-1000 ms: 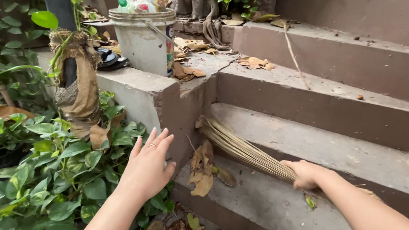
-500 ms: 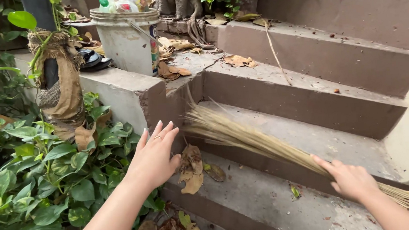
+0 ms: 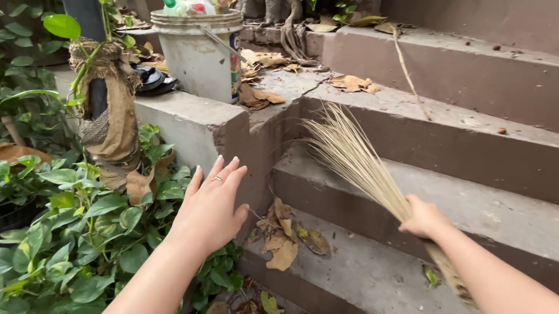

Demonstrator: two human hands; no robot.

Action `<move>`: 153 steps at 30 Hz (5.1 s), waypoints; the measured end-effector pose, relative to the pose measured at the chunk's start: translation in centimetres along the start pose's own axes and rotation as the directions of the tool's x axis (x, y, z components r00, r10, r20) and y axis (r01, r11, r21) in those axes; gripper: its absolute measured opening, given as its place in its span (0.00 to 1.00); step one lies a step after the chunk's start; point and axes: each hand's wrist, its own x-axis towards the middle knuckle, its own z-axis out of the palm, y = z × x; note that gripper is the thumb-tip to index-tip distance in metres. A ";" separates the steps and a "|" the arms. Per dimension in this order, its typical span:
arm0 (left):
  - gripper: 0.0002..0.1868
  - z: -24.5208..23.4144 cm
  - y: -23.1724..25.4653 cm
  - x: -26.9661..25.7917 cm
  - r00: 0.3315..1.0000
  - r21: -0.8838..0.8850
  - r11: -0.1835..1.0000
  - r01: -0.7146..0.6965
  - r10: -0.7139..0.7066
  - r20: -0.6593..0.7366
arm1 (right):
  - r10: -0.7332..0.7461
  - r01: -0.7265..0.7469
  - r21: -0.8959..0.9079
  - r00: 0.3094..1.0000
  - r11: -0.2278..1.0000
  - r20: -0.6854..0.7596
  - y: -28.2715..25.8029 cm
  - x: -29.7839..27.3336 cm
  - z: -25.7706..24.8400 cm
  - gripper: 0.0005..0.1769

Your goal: The person is sweeping dry leaves and debris from outdoor concrete stairs using a small hand broom.

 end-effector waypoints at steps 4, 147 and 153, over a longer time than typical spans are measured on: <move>0.41 0.4 -0.2 -0.1 1.000 0.001 1.000 0.000 0.000 -0.003 | -0.004 -0.024 0.161 0.985 0.987 0.173 -3.2 2.0 1.4 0.43; 0.41 12.6 -7.0 -15.6 0.949 -0.245 0.944 0.220 -0.149 0.276 | -0.080 0.052 0.064 0.804 0.997 0.590 3.0 -22.9 11.7 0.39; 0.41 13.2 -7.3 -14.8 0.960 -0.249 0.951 0.181 -0.117 0.253 | -0.235 0.169 0.165 0.757 0.972 0.609 9.3 -22.6 8.9 0.45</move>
